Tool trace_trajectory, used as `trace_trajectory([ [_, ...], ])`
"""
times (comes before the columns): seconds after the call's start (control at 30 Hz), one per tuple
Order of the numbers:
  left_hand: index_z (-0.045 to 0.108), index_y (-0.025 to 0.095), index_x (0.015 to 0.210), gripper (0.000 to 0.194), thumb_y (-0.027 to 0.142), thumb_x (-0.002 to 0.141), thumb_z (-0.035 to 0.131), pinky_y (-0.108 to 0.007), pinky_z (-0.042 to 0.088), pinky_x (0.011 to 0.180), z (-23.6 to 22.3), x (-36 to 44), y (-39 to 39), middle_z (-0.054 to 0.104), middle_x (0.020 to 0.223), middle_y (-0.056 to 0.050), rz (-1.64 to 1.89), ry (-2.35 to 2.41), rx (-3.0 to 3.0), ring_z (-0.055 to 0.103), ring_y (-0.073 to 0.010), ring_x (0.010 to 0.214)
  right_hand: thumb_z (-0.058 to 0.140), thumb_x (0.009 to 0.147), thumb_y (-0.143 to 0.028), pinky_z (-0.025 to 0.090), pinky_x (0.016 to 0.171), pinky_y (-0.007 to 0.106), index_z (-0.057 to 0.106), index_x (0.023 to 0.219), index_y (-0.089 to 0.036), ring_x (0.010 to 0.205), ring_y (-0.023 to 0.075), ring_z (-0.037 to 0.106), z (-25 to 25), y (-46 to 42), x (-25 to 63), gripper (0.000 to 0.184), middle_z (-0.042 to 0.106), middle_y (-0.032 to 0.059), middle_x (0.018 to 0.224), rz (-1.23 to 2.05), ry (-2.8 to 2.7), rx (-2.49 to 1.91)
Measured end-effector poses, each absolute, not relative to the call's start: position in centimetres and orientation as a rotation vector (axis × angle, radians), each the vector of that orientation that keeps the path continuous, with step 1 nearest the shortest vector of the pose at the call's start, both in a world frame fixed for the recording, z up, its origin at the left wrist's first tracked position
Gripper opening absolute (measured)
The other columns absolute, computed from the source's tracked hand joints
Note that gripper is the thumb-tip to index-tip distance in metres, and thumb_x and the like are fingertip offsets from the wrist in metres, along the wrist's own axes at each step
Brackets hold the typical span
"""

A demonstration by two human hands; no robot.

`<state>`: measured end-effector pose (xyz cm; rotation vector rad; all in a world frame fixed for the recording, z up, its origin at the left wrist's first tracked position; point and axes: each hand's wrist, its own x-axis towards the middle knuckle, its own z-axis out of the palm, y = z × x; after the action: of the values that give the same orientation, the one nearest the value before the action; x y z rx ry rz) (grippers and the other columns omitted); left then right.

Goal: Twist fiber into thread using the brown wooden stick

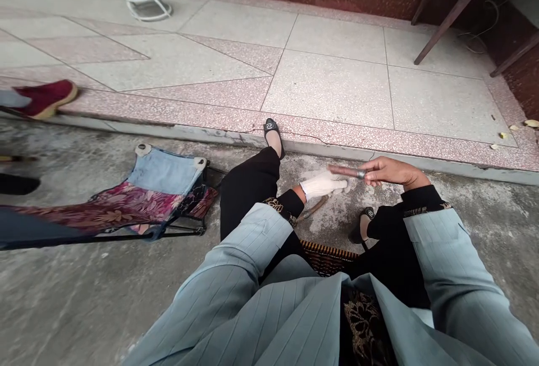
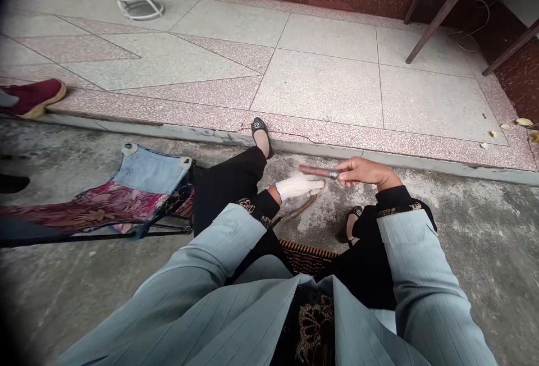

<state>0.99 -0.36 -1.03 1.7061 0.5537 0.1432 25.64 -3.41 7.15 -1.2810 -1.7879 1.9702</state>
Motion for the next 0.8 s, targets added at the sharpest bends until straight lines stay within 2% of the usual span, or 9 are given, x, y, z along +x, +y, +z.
trace_trajectory([
  [0.13,0.064,0.015,0.089,0.042,0.052,0.093,0.046,-0.021,0.033,0.052,-1.3,1.3,-0.7,0.053,0.064,0.001,0.133,0.537,1.700,0.044,-0.0088,0.053,0.067,0.081,-0.045,0.036,0.055,0.023,0.067,0.085,-0.015,0.061,0.0092,0.051,6.9,-3.3,25.5,0.031,0.061,-0.0015,0.071,1.754,-1.567,-1.481],
  [0.23,0.063,0.014,0.086,0.040,0.050,0.092,0.047,-0.021,0.030,0.050,-1.2,1.5,-0.6,0.052,0.064,0.001,0.152,0.555,1.745,0.041,-0.0081,0.052,0.066,0.079,-0.040,0.037,0.054,0.023,0.063,0.075,-0.016,0.058,0.0097,0.050,6.2,-2.9,25.3,0.025,0.059,-0.0017,0.066,1.605,-1.506,-1.636],
  [0.43,0.065,0.013,0.084,0.038,0.045,0.092,0.048,-0.023,0.033,0.054,-0.6,1.8,-0.8,0.056,0.064,-0.001,0.184,0.625,1.856,0.043,-0.0095,0.054,0.057,0.086,-0.033,0.038,0.058,0.025,0.067,0.079,-0.015,0.060,0.0126,0.053,5.2,-2.1,24.0,0.022,0.059,0.0011,0.064,1.217,-1.712,-2.004],
  [0.6,0.066,0.014,0.085,0.033,0.037,0.093,0.044,-0.025,0.035,0.062,-0.6,1.8,-0.9,0.063,0.077,-0.006,0.153,0.671,2.177,0.053,-0.0151,0.068,0.054,0.090,-0.035,0.037,0.063,0.029,0.072,0.091,-0.015,0.078,0.0209,0.060,4.9,-1.8,22.6,0.026,0.068,0.0100,0.084,0.858,-2.210,-2.242],
  [0.7,0.068,0.016,0.090,0.034,0.037,0.094,0.041,-0.027,0.033,0.061,-0.5,1.7,-0.9,0.065,0.081,-0.006,0.066,0.674,2.318,0.054,-0.0168,0.070,0.056,0.089,-0.033,0.038,0.063,0.030,0.072,0.091,-0.015,0.080,0.0229,0.061,4.9,-2.1,22.2,0.025,0.070,0.0139,0.091,0.951,-2.442,-2.268],
  [0.8,0.069,0.017,0.095,0.030,0.034,0.093,0.043,-0.027,0.035,0.063,-0.3,1.4,-0.7,0.067,0.086,-0.006,0.002,0.609,2.361,0.057,-0.0173,0.074,0.060,0.086,-0.029,0.039,0.060,0.029,0.072,0.081,-0.015,0.067,0.0182,0.060,5.0,-2.6,22.2,0.019,0.069,0.0095,0.075,1.546,-2.562,-2.101],
])
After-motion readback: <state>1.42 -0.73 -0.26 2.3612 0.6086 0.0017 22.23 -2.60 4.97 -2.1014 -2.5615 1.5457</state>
